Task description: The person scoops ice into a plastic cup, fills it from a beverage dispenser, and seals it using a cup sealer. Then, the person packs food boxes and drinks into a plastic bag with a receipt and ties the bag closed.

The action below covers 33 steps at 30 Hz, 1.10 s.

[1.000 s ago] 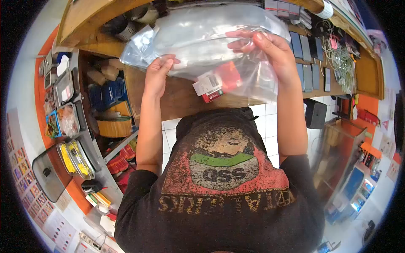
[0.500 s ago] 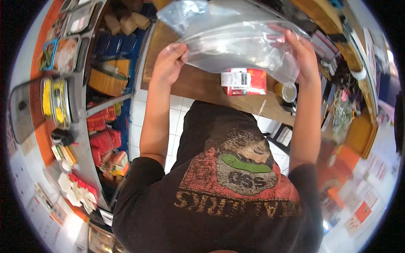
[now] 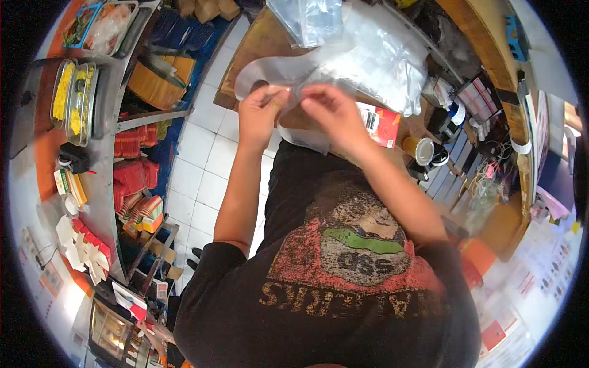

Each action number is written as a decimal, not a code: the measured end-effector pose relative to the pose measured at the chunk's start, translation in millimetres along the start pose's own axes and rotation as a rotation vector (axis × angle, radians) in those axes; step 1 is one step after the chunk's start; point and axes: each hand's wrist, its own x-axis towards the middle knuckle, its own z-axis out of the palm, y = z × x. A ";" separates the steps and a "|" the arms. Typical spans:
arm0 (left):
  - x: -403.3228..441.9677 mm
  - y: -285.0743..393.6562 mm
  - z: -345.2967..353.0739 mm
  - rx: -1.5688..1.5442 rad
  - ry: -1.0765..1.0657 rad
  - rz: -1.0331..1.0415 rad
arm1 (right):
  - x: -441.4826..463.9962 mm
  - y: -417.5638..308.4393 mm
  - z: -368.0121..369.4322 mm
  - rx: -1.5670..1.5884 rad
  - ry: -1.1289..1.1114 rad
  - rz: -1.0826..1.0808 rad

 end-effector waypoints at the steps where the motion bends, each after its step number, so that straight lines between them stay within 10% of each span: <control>1: -2.8 -6.8 -1.4 -0.002 -0.001 0.003 | -1.8 8.1 11.4 0.193 -0.049 -0.032; 3: -7.8 -26.0 -7.6 0.195 -0.032 0.254 | -6.4 4.4 12.7 0.125 -0.147 0.114; 12: -34.7 -33.7 3.4 0.361 -0.293 0.124 | -14.0 18.1 -4.9 0.062 -0.213 0.193; 16: -30.1 -68.6 -10.3 -0.043 -0.136 -0.104 | -26.6 34.7 -18.8 0.274 -0.055 0.149; 18: -31.5 -73.1 -15.6 0.148 -0.129 0.107 | -28.2 17.7 -25.4 0.250 0.031 0.262; 33: -169.7 -98.7 -3.0 0.244 0.248 0.319 | -73.4 79.6 -16.3 0.280 -0.559 0.191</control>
